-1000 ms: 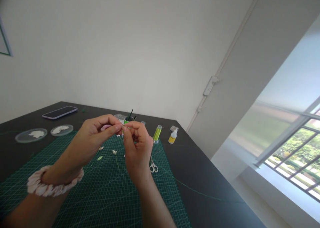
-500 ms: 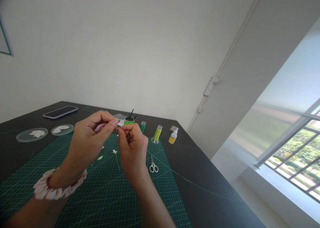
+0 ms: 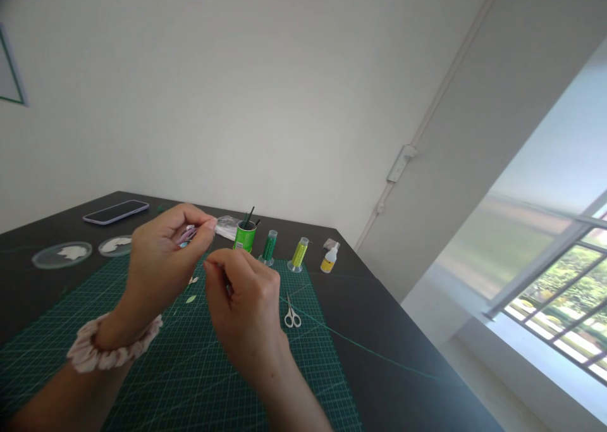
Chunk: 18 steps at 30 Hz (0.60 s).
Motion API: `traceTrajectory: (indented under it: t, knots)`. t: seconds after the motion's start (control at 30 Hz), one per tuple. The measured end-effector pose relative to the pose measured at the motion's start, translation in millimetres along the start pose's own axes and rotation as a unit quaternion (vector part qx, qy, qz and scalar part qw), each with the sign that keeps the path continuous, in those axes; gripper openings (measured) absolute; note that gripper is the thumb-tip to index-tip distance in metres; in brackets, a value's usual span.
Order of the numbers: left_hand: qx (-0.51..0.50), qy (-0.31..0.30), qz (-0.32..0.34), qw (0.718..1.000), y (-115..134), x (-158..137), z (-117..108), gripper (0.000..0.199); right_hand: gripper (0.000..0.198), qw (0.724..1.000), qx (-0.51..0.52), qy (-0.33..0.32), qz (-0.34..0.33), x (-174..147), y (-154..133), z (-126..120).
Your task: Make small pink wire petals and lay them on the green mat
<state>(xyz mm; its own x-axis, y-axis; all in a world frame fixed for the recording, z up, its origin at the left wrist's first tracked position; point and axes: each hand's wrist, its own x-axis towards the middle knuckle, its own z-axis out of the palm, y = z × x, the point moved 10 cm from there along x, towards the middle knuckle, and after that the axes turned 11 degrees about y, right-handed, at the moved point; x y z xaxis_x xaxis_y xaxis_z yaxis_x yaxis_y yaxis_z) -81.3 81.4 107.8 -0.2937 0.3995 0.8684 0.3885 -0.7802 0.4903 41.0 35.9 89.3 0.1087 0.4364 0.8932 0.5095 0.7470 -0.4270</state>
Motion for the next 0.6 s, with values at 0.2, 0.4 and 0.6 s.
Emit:
traceTrajectory:
  t: [0.2, 0.4, 0.6]
  knots:
    - [0.038, -0.037, 0.051, 0.997, 9.0, -1.2, 6.1, 0.015, 0.015, 0.998, -0.045, 0.021, -0.027, 3.7, -9.3, -10.5]
    - [0.046, -0.06, 0.105, 0.992, 16.6, -5.0, 10.9, 0.018, 0.016, 0.994, -0.073, 0.061, -0.048, 7.8, -13.8, -22.6]
    - [0.037, -0.093, 0.172, 0.98, 28.3, -9.8, 16.8, 0.021, 0.015, 0.988, -0.09, 0.111, -0.054, 11.4, -12.0, -38.0]
